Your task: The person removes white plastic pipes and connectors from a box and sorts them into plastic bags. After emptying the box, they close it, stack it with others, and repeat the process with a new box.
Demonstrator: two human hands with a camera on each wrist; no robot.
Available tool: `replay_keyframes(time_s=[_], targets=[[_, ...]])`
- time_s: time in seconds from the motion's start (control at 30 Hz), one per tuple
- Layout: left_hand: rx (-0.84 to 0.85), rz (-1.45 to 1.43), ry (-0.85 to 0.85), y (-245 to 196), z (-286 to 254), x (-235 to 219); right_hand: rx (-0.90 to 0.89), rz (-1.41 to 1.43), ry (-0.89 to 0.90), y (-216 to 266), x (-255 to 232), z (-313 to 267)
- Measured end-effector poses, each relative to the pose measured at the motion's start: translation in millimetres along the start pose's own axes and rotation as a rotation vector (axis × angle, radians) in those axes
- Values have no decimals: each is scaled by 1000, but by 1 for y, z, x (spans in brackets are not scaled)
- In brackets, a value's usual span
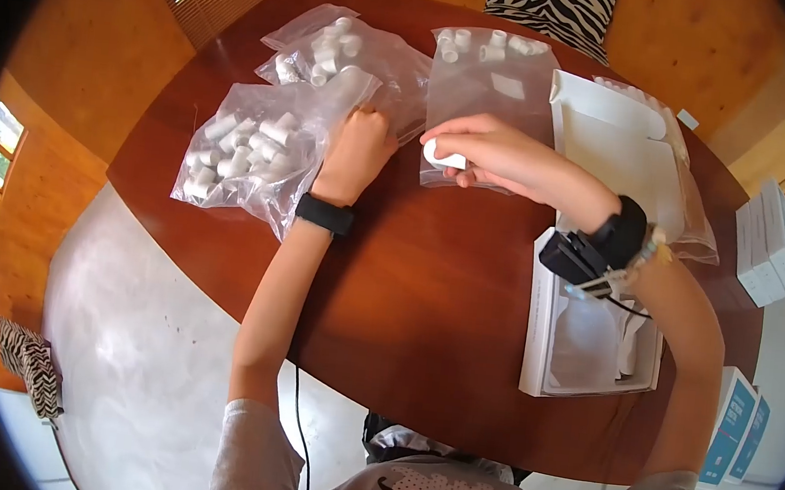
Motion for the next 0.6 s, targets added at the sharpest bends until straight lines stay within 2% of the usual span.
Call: replay_keyframes(time_s=[0.07,0.13,0.17,0.27,0.33,0.37,0.47,0.5,0.6], targets=[[-118,3,27,4,4,-5,51,-20,7,-14,-4,23],[-83,-134,-176,2,0,-20,61,-15,-21,-25,-10,42],[-62,-202,-278,2,-2,-28,31,48,81,-37,-15,63],[11,-275,-446,-3,-7,-42,-136,121,13,-33,-11,113],[-50,-363,-493,-3,-12,-53,-218,65,-92,-18,-1,126],[-81,-408,-516,-2,-14,-57,-258,36,-145,-8,1,127],[-52,-406,-607,2,-16,-66,-207,-120,-43,7,7,122],[-49,-421,-585,0,-14,-61,-250,-18,-20,3,3,117],[-46,-316,-599,1,-15,-64,-196,-223,-61,44,6,49]])
Point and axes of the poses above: each hand's wrist, its own z-axis towards the middle knuckle, its own x-axis out of the palm, y = z × x, the point moved 6 cm from there along z, towards the middle knuckle, and after that the axes turned 10 degrees about -x, right-handed, at the moved point
